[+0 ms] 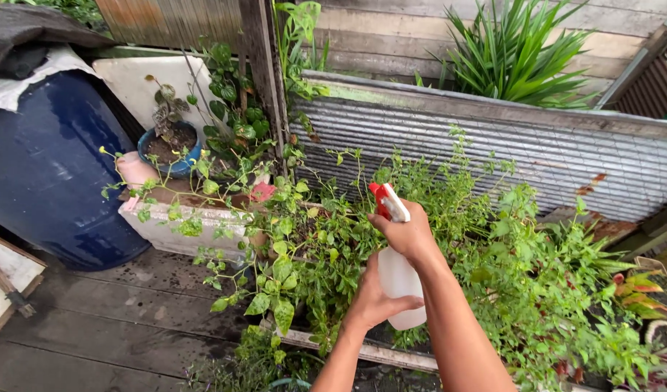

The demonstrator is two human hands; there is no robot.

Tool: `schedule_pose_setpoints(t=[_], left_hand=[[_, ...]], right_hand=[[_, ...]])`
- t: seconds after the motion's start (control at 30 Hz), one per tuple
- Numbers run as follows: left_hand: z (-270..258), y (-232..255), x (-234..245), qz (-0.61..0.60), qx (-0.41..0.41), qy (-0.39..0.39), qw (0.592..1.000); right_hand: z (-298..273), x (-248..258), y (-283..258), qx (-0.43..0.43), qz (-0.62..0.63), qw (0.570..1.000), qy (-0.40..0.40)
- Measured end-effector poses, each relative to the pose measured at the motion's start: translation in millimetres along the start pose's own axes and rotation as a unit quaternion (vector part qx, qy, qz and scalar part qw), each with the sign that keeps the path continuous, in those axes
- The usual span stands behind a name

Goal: Watering various potted plants in a garden using a manual spray bottle.

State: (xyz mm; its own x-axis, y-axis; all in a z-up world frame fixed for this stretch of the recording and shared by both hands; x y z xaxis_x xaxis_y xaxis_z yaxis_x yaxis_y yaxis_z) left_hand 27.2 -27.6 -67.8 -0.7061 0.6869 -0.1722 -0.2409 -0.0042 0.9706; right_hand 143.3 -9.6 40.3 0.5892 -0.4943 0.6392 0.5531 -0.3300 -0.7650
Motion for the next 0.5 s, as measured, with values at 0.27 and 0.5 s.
schedule_pose_setpoints(t=[0.27, 0.5], left_hand=[[-6, -15, 4, 0.009, 0.011, -0.033, 0.999], [-11, -64, -6, 0.061, 0.094, -0.085, 0.990]], right_hand=[[-13, -12, 29, -0.015, 0.095, 0.995, -0.010], [-42, -7, 83, -0.039, 0.164, 0.984, 0.049]])
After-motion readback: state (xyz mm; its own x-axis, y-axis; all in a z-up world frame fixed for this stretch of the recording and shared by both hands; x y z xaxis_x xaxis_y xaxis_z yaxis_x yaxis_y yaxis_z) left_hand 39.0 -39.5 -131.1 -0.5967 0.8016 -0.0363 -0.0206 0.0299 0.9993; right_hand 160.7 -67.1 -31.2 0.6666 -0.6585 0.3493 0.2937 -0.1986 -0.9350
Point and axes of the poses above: each hand's wrist, its own z-axis towards the middle knuckle, its own x-axis out of the back of the hand, y = z × x, the point moved 2 cm from there along z, towards the middle knuckle, and after that the axes turned 9 degrees about -z, right-handed, at the moved point
